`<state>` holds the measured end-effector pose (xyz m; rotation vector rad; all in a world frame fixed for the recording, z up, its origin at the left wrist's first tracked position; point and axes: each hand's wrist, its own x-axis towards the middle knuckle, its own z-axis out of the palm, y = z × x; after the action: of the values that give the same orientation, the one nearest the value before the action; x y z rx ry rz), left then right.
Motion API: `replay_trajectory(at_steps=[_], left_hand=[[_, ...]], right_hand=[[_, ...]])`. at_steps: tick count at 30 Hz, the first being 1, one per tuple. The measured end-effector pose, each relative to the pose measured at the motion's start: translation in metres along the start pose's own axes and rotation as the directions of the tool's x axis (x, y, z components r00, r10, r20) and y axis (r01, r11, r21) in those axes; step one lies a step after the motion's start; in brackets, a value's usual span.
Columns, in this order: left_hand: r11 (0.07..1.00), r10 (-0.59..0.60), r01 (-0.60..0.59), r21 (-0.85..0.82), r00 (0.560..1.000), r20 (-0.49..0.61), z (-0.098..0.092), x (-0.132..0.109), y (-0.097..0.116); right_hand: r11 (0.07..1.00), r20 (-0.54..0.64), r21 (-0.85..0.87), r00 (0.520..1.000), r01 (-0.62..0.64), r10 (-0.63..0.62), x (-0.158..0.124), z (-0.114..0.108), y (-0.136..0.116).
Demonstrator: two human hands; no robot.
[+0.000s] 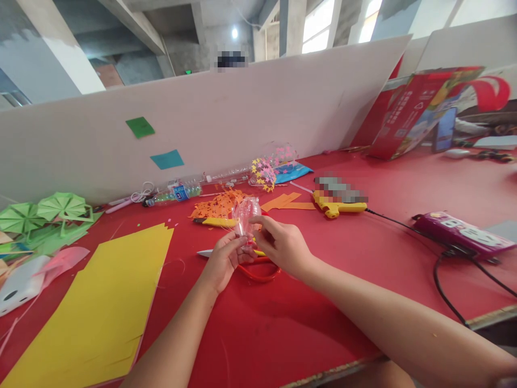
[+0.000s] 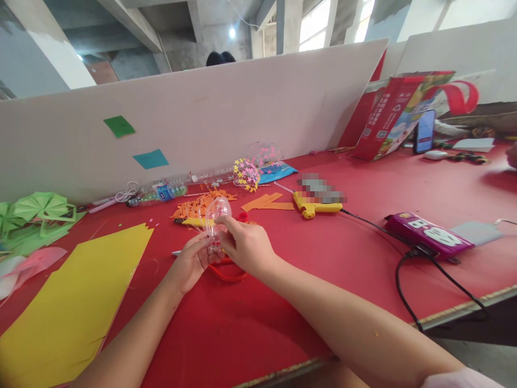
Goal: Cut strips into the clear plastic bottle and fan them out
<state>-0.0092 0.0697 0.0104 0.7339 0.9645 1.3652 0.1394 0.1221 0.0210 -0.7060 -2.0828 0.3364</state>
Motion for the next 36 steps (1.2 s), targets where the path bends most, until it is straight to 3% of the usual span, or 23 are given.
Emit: replay_trajectory(at_steps=[5,18,27,36], left_hand=[[1.000,0.007,-0.007,0.008,1.000,-0.004,0.0005,0.0011,0.0021],[0.999,0.006,-0.007,0.037,1.000,0.030,0.0009,-0.0010,0.0026],[0.999,0.005,-0.006,0.050,1.000,0.025,-0.0004,-0.0002,0.0019],[0.999,-0.023,0.022,0.025,1.000,0.009,0.0011,0.0002,0.0024]], right_hand=[[0.994,-0.028,-0.098,0.998,0.057,-0.060,0.0006,0.0008,0.0035],[0.996,-0.025,0.045,0.997,-0.072,0.073,0.0032,-0.0026,0.0011],[0.987,0.023,0.001,0.987,-0.160,0.160,0.0046,-0.0026,0.0002],[0.985,0.043,0.132,0.993,-0.112,0.108,0.0030,-0.0046,-0.0040]])
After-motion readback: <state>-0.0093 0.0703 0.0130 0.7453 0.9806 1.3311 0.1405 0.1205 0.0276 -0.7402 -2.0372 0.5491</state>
